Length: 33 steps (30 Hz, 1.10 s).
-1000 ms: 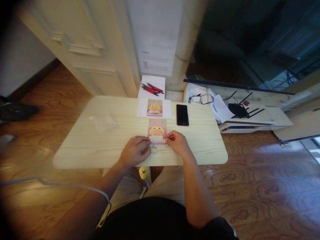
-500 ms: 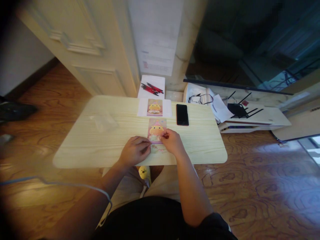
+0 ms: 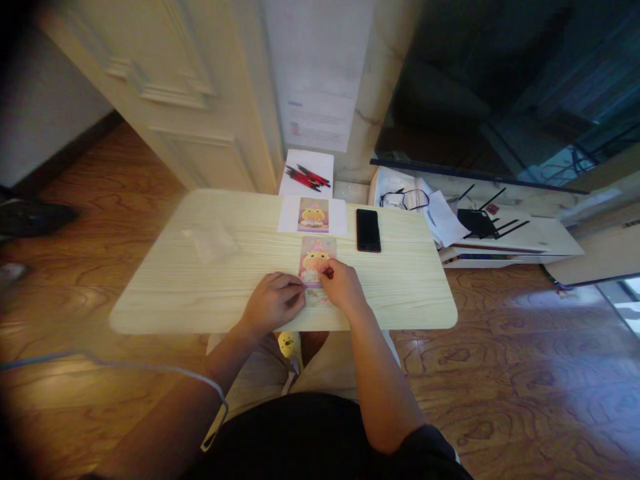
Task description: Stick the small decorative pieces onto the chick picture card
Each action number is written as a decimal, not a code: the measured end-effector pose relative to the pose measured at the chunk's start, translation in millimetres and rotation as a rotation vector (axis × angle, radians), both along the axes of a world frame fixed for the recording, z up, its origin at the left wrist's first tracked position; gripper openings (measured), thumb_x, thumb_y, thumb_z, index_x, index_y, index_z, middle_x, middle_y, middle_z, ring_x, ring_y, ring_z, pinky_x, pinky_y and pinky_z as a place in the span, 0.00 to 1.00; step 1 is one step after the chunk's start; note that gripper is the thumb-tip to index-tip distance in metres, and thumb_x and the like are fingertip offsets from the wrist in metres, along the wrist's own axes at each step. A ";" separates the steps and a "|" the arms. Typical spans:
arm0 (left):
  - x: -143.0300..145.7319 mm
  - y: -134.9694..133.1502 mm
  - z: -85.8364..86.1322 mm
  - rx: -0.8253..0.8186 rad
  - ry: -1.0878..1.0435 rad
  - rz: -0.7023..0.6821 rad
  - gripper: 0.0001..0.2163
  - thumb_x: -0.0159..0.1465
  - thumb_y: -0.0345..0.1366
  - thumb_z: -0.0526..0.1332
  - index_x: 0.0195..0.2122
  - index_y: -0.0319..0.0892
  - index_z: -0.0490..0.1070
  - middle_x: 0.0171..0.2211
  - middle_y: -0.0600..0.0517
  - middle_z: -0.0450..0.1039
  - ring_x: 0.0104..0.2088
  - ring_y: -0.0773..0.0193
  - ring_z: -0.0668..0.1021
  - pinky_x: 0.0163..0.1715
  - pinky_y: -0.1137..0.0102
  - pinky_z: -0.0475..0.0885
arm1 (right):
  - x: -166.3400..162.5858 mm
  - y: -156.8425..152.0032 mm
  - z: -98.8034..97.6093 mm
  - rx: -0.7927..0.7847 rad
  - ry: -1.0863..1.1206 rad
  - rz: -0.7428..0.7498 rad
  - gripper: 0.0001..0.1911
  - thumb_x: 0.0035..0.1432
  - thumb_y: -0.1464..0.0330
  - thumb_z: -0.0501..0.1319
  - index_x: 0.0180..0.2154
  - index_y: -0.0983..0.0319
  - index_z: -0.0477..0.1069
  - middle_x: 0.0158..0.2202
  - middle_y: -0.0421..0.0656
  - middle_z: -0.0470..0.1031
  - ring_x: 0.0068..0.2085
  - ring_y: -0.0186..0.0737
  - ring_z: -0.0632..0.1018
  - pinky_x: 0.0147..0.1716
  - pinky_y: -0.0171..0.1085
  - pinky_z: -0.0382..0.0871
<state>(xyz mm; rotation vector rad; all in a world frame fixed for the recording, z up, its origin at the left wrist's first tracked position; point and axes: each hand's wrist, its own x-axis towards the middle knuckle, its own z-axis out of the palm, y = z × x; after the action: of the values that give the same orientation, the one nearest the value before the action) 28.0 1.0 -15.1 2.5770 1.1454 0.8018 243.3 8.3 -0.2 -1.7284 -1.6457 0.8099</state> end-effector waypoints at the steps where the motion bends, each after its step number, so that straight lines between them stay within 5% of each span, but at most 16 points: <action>1: 0.1 0.0 0.0 0.003 -0.003 0.000 0.09 0.67 0.36 0.61 0.40 0.48 0.82 0.41 0.50 0.81 0.42 0.58 0.78 0.47 0.58 0.73 | -0.4 0.1 0.3 0.001 -0.013 0.005 0.05 0.58 0.73 0.66 0.36 0.57 0.77 0.35 0.39 0.82 0.36 0.39 0.81 0.39 0.36 0.73; 27: -1.4 1.5 0.7 -0.011 -0.084 0.006 0.07 0.66 0.36 0.62 0.39 0.46 0.81 0.42 0.49 0.80 0.43 0.58 0.79 0.46 0.58 0.73 | 0.6 -4.0 4.2 0.040 0.204 -0.050 0.06 0.61 0.67 0.63 0.41 0.58 0.75 0.35 0.39 0.80 0.36 0.39 0.79 0.37 0.36 0.73; 33: -2.4 1.6 1.0 0.006 -0.087 0.022 0.07 0.66 0.36 0.62 0.36 0.45 0.80 0.39 0.49 0.79 0.40 0.59 0.79 0.43 0.59 0.73 | 0.5 -7.0 4.9 0.103 0.198 0.023 0.13 0.65 0.70 0.57 0.48 0.57 0.77 0.45 0.43 0.80 0.44 0.40 0.80 0.47 0.40 0.74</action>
<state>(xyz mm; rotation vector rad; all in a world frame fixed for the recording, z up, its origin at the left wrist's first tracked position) 25.6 2.6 -14.1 2.5116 1.1496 0.9140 243.8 1.3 4.7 -1.5109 -1.5491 0.8623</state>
